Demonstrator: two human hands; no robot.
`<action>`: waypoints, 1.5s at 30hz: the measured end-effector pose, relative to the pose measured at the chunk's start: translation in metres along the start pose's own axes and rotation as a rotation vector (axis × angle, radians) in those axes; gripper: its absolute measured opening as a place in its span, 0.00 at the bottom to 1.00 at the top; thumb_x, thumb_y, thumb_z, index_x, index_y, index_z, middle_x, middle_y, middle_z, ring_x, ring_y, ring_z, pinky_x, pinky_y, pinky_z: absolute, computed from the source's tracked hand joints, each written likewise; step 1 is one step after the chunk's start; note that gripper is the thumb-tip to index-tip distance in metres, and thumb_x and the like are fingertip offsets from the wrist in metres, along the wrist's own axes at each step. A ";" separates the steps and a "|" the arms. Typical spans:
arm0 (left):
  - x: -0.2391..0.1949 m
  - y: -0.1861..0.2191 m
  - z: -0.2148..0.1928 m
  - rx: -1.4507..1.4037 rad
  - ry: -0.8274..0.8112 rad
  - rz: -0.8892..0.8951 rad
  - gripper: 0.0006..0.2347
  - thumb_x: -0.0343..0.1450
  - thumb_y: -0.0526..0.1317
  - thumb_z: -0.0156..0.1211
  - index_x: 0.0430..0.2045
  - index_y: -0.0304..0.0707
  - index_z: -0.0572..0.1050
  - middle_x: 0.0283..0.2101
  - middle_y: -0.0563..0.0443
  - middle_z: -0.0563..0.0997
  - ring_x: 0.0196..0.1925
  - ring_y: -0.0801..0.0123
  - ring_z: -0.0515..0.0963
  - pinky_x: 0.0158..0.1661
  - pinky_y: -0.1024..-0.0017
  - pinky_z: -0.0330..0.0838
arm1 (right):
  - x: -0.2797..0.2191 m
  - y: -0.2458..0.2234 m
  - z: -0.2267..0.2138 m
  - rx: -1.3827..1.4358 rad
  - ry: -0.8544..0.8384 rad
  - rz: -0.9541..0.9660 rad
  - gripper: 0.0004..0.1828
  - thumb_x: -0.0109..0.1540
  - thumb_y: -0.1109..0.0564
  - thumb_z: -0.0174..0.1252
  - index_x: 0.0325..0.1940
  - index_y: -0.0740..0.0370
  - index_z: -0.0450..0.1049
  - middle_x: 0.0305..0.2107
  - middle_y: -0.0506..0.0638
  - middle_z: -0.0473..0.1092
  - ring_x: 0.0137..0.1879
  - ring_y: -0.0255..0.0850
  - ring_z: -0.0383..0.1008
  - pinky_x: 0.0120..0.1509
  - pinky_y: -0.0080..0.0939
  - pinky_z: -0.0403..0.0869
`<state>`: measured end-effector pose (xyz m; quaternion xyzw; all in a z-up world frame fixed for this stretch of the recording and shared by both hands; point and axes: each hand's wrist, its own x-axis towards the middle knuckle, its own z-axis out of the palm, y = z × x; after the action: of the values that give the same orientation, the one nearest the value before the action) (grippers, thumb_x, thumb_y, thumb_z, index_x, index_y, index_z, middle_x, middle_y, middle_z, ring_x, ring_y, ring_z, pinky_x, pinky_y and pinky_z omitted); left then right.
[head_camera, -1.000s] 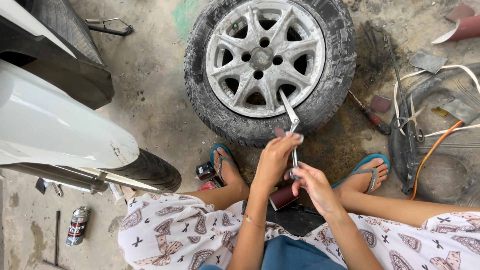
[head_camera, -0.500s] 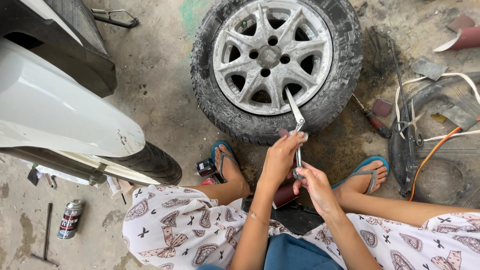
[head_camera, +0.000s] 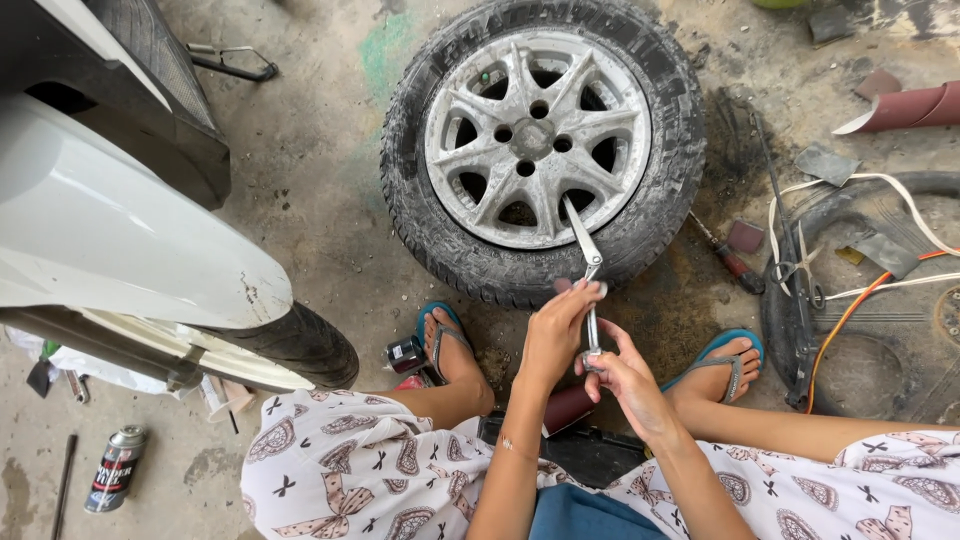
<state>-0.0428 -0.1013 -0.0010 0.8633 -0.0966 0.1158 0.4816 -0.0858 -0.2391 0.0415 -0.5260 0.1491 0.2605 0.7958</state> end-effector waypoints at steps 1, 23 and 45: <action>-0.011 0.003 -0.002 0.001 -0.001 0.008 0.07 0.77 0.34 0.56 0.43 0.47 0.81 0.51 0.51 0.85 0.58 0.61 0.81 0.58 0.64 0.75 | 0.005 0.011 -0.008 0.002 0.001 -0.008 0.35 0.61 0.60 0.53 0.71 0.66 0.50 0.30 0.62 0.68 0.20 0.40 0.67 0.30 0.39 0.68; -0.008 0.050 -0.018 -0.123 -0.112 -0.102 0.08 0.76 0.31 0.57 0.42 0.46 0.82 0.50 0.51 0.85 0.58 0.61 0.81 0.57 0.63 0.77 | 0.013 -0.002 -0.028 -0.015 0.055 -0.046 0.35 0.62 0.61 0.47 0.75 0.59 0.53 0.37 0.73 0.71 0.20 0.58 0.77 0.31 0.51 0.76; 0.017 0.022 0.001 -0.026 -0.244 -0.140 0.11 0.74 0.33 0.57 0.50 0.38 0.79 0.60 0.36 0.77 0.60 0.43 0.77 0.54 0.52 0.76 | 0.006 -0.012 -0.018 -0.053 0.047 0.036 0.39 0.61 0.64 0.49 0.78 0.58 0.56 0.30 0.58 0.69 0.26 0.48 0.72 0.41 0.42 0.69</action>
<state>-0.0323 -0.1148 0.0212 0.8694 -0.0953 -0.0252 0.4842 -0.0736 -0.2579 0.0401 -0.5501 0.1704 0.2659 0.7731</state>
